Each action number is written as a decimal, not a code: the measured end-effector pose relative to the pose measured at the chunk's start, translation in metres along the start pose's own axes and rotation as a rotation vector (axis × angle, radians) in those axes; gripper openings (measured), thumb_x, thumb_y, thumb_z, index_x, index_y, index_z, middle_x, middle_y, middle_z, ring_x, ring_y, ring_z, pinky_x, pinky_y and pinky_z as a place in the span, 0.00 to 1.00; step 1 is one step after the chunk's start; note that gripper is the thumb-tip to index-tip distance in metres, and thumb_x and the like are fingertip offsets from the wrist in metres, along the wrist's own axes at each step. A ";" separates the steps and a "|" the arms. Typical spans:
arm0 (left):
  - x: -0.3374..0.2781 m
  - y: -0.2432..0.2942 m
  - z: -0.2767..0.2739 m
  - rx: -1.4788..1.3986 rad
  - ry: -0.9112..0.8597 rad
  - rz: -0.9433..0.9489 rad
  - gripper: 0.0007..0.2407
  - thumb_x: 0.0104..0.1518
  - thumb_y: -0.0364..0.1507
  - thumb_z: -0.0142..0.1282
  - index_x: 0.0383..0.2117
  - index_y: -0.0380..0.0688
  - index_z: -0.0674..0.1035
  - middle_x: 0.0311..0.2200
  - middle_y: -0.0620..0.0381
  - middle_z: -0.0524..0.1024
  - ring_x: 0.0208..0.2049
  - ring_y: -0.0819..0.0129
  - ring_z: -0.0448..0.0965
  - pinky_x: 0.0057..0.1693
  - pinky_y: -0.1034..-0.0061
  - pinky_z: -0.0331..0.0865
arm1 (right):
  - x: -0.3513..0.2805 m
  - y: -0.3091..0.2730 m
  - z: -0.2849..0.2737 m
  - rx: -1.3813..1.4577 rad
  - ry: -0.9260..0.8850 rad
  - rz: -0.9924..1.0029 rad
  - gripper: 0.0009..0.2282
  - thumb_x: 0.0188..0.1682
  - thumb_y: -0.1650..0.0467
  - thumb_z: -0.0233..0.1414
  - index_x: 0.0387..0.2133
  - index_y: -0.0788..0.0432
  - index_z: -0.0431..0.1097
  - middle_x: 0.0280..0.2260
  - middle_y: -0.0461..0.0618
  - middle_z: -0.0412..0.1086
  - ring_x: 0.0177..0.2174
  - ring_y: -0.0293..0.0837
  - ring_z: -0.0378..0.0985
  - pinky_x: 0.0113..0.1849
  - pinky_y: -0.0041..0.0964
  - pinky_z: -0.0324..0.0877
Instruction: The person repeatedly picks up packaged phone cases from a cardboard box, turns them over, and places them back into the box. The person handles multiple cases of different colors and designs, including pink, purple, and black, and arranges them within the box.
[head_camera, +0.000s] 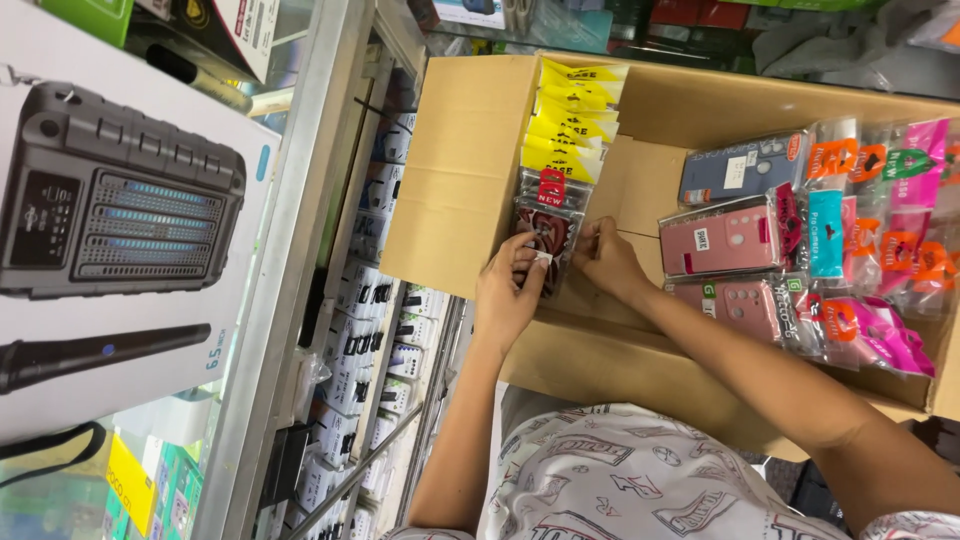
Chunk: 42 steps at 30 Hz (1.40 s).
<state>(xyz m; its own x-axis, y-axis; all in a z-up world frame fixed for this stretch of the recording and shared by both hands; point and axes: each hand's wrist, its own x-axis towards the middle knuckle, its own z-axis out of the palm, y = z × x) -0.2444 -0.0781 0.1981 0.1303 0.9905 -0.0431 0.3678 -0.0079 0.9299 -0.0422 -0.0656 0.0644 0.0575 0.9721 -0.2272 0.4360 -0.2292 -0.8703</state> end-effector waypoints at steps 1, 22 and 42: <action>0.000 0.003 0.001 0.010 0.004 -0.010 0.16 0.58 0.25 0.60 0.52 0.39 0.76 0.37 0.48 0.83 0.36 0.64 0.84 0.41 0.75 0.76 | -0.002 0.004 -0.001 0.007 -0.025 -0.013 0.18 0.44 0.72 0.60 0.42 0.62 0.59 0.32 0.51 0.73 0.33 0.43 0.78 0.37 0.36 0.72; 0.013 0.052 0.123 0.076 -0.587 0.223 0.14 0.58 0.27 0.60 0.50 0.40 0.78 0.42 0.47 0.82 0.41 0.62 0.85 0.45 0.72 0.78 | -0.214 -0.017 -0.156 0.061 0.753 0.071 0.05 0.52 0.73 0.59 0.39 0.60 0.77 0.29 0.43 0.75 0.28 0.30 0.72 0.32 0.26 0.67; -0.011 0.070 0.164 0.240 -0.927 0.271 0.16 0.60 0.35 0.57 0.53 0.46 0.78 0.51 0.47 0.76 0.38 0.54 0.82 0.47 0.64 0.77 | -0.214 0.013 -0.177 -0.577 0.854 0.153 0.12 0.44 0.71 0.65 0.42 0.51 0.81 0.40 0.51 0.67 0.45 0.55 0.65 0.47 0.46 0.64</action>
<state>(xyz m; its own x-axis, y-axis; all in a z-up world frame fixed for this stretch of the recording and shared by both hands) -0.0690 -0.1123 0.2035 0.8677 0.4532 -0.2040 0.3824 -0.3464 0.8566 0.1103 -0.2676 0.1790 0.6662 0.6978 0.2631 0.7211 -0.5130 -0.4656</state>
